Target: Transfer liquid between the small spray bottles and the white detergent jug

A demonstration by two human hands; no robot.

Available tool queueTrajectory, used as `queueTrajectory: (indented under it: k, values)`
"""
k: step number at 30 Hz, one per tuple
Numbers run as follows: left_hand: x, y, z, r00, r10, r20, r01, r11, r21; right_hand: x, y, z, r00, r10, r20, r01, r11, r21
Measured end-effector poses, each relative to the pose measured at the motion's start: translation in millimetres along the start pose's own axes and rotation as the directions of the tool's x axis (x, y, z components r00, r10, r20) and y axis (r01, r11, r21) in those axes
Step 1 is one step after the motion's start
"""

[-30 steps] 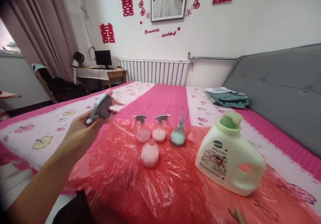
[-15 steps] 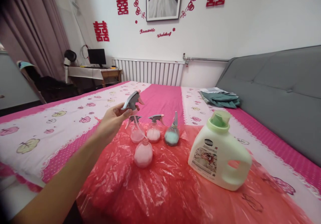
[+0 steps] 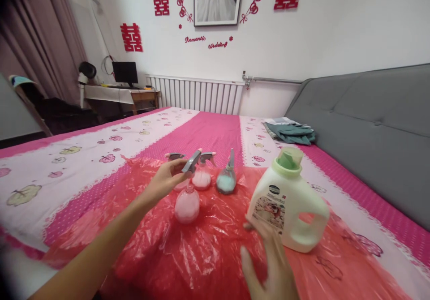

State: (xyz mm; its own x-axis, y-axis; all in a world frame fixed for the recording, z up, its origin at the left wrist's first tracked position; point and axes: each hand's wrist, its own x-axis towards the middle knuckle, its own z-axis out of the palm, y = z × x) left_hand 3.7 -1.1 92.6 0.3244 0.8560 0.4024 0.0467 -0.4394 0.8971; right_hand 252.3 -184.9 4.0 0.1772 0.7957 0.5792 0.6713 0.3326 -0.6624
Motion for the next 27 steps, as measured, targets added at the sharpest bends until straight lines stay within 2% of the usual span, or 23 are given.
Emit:
queueTrajectory:
  k: [2, 5, 7, 9, 12, 13, 15, 21, 24, 27]
  values:
    - [-4.7, -11.6, 3.3, 1.000, 0.014, -0.014, -0.014, 0.999, 0.037, 51.6, -15.9, 8.0, 1.000, 0.018, 0.003, -0.019, 0.994, 0.107]
    - [-12.2, -26.1, 6.1, 0.999, 0.030, -0.022, -0.028, 0.997, 0.072, 126.5, -33.9, 24.2, 0.992, -0.109, 0.056, 0.099, 0.983, 0.156]
    - [-16.6, -33.3, 6.6, 1.000, 0.031, 0.004, -0.032, 0.997, 0.068, 163.5, -42.3, 36.2, 0.959, -0.211, 0.189, 0.178, 0.968, 0.177]
    - [-20.7, -38.8, 6.0, 0.998, 0.031, 0.047, -0.033, 0.999, 0.043, 186.1, -46.6, 47.1, 0.884, -0.256, 0.391, 0.185, 0.960, 0.210]
    - [-26.6, -45.0, 3.7, 0.995, 0.034, 0.096, -0.035, 0.999, 0.004, 197.0, -43.7, 61.7, 0.741, -0.306, 0.597, 0.225, 0.952, 0.209]
    - [-28.5, -46.8, 3.1, 0.994, 0.027, 0.104, -0.026, 1.000, -0.013, 196.6, -40.7, 66.4, 0.715, -0.323, 0.620, 0.255, 0.946, 0.199]
    - [-31.9, -50.0, 2.7, 0.994, 0.007, 0.113, -0.001, 0.999, -0.050, 193.5, -33.8, 75.5, 0.692, -0.343, 0.635, 0.301, 0.937, 0.178]
    - [-36.7, -56.4, 3.0, 0.996, -0.025, 0.090, 0.031, 0.997, -0.067, 187.7, -27.3, 90.7, 0.722, -0.314, 0.617, 0.229, 0.949, 0.215]
    - [-38.5, -57.7, -0.4, 0.991, -0.043, 0.128, 0.050, 0.997, -0.051, 189.2, -27.0, 90.3, 0.741, -0.293, 0.604, 0.194, 0.955, 0.224]
    - [-41.6, -62.9, -4.2, 0.977, -0.067, 0.201, 0.057, 0.997, 0.054, 189.5, -22.9, 87.8, 0.773, -0.251, 0.583, 0.173, 0.967, 0.187]
